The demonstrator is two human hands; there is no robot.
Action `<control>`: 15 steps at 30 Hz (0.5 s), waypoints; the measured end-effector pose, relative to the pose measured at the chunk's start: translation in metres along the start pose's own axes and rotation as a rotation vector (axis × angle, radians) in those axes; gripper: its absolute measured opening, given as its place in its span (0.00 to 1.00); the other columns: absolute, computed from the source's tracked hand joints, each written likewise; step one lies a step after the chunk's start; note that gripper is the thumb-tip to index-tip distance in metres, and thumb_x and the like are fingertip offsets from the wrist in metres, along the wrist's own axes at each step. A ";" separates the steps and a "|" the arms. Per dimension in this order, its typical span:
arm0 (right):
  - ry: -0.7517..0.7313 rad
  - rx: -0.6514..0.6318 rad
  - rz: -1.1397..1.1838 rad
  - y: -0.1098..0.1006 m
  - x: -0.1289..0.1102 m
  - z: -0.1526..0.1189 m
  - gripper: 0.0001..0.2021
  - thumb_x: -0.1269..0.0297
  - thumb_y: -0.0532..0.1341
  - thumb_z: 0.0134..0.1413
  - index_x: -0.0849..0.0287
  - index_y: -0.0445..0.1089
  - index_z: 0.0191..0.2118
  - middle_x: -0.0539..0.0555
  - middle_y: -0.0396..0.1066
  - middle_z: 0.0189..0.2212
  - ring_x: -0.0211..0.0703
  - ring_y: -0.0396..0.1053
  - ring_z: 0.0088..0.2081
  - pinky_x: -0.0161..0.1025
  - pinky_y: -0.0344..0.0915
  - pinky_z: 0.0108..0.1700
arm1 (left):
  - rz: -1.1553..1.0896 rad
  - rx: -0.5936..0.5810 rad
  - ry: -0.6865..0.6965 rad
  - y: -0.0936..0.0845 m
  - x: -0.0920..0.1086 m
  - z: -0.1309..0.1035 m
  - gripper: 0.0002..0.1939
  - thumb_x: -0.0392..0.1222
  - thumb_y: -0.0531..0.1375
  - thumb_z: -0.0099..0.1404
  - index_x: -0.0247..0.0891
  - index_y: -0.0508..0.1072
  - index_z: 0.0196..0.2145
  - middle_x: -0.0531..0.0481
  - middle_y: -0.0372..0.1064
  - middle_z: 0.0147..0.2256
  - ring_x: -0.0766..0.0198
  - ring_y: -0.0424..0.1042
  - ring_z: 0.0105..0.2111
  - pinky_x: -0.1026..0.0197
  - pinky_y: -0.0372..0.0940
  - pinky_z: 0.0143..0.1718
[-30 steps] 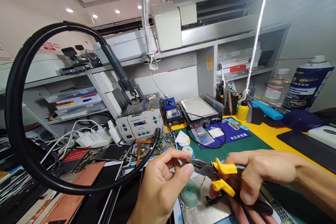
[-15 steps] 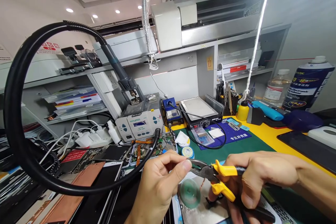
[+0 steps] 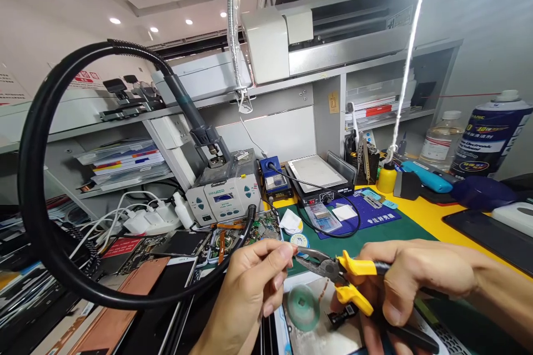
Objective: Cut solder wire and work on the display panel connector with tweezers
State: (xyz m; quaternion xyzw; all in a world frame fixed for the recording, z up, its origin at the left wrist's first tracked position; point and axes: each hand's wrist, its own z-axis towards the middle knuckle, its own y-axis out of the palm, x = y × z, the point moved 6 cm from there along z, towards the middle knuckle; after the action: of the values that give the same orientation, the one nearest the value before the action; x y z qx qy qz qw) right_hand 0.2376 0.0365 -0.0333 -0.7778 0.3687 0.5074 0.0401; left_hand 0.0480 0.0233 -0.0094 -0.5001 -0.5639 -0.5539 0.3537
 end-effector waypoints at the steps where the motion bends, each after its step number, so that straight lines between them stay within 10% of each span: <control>1: -0.005 -0.044 0.024 0.002 -0.002 0.000 0.27 0.70 0.57 0.27 0.64 0.72 0.42 0.57 0.81 0.22 0.53 0.79 0.19 0.33 0.68 0.13 | -0.035 -0.001 -0.012 -0.001 0.000 0.001 0.15 0.50 0.68 0.60 0.33 0.78 0.31 0.56 0.59 0.23 0.79 0.48 0.17 0.72 0.41 0.14; 7: -0.037 -0.266 0.063 0.007 -0.014 -0.006 0.30 0.70 0.59 0.33 0.63 0.68 0.51 0.64 0.82 0.35 0.63 0.83 0.30 0.45 0.76 0.23 | -0.193 -0.004 -0.046 -0.005 0.002 0.004 0.10 0.42 0.64 0.64 0.31 0.78 0.36 0.51 0.65 0.31 0.77 0.53 0.21 0.74 0.46 0.14; 15: -0.099 -0.198 0.060 0.005 -0.024 -0.016 0.25 0.72 0.58 0.39 0.61 0.68 0.49 0.60 0.83 0.32 0.55 0.82 0.25 0.39 0.75 0.21 | -0.183 0.006 -0.035 -0.006 0.000 0.006 0.13 0.44 0.63 0.66 0.29 0.78 0.37 0.49 0.67 0.31 0.76 0.54 0.21 0.74 0.46 0.13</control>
State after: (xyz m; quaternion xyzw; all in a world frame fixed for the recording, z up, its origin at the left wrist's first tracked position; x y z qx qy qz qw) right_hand 0.2413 0.0392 -0.0044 -0.7406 0.3375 0.5801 -0.0338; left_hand 0.0434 0.0295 -0.0119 -0.4549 -0.6152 -0.5734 0.2931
